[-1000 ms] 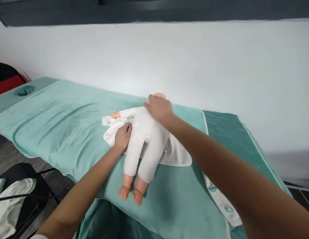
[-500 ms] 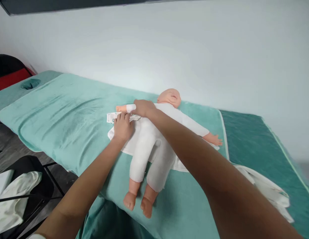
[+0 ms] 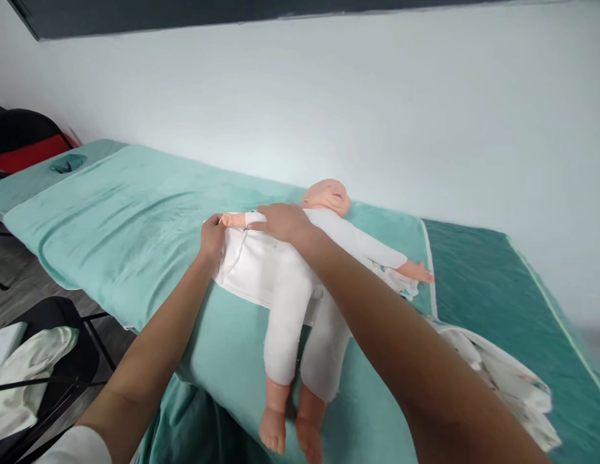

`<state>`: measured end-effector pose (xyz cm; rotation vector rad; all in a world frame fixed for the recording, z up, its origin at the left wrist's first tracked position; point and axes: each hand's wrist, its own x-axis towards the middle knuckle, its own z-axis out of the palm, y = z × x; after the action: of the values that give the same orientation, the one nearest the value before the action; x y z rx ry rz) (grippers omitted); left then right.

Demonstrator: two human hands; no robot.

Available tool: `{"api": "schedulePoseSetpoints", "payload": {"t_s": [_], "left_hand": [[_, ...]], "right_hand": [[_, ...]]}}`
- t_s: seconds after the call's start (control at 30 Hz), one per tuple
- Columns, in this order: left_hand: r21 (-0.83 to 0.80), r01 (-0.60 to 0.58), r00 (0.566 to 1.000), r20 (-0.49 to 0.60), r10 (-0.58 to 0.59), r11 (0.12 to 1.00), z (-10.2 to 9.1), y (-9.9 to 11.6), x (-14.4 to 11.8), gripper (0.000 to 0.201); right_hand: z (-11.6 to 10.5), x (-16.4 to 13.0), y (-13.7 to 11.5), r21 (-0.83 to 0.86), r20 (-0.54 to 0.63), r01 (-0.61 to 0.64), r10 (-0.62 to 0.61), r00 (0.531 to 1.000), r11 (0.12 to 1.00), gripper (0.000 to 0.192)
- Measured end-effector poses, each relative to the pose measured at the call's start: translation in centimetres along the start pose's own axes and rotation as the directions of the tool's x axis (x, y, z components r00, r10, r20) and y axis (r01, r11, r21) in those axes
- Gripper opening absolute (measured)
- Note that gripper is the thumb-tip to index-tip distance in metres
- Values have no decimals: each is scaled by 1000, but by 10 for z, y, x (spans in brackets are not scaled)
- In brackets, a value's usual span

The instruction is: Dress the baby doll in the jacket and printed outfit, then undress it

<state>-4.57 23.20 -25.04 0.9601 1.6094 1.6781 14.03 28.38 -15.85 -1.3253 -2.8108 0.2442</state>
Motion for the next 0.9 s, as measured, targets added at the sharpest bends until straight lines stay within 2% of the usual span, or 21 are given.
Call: {"api": "schedulePoseSetpoints", "payload": {"t_s": [0.07, 0.2, 0.3, 0.57, 0.73, 0.8, 0.9], "left_hand": [[-54, 12, 1000, -7, -12, 998, -2, 1, 1, 13], [-73, -46, 997, -59, 42, 996, -2, 3, -6, 16], [-32, -122, 992, -23, 122, 992, 0, 7, -15, 17], [-39, -221, 951, 213, 224, 974, 9, 18, -33, 21], [3, -290, 837, 485, 252, 957, 24, 20, -40, 28], [-10, -283, 826, 506, 249, 959, 26, 17, -39, 30], [3, -269, 846, 479, 235, 963, 24, 13, -37, 32]], "right_hand": [[1, 1, 0, -34, 25, -20, 21, 999, 999, 53], [5, 6, -3, -104, 63, -68, 75, 995, 992, 48], [8, 8, -7, -153, 64, -97, 108, 992, 983, 47], [13, 10, -8, -190, 59, -113, 126, 990, 975, 42], [18, 10, -15, -246, 50, -98, 114, 992, 964, 25], [18, 10, -16, -241, 27, -107, 117, 993, 965, 26], [12, 6, -9, -155, -29, -135, 132, 991, 979, 27]]}}
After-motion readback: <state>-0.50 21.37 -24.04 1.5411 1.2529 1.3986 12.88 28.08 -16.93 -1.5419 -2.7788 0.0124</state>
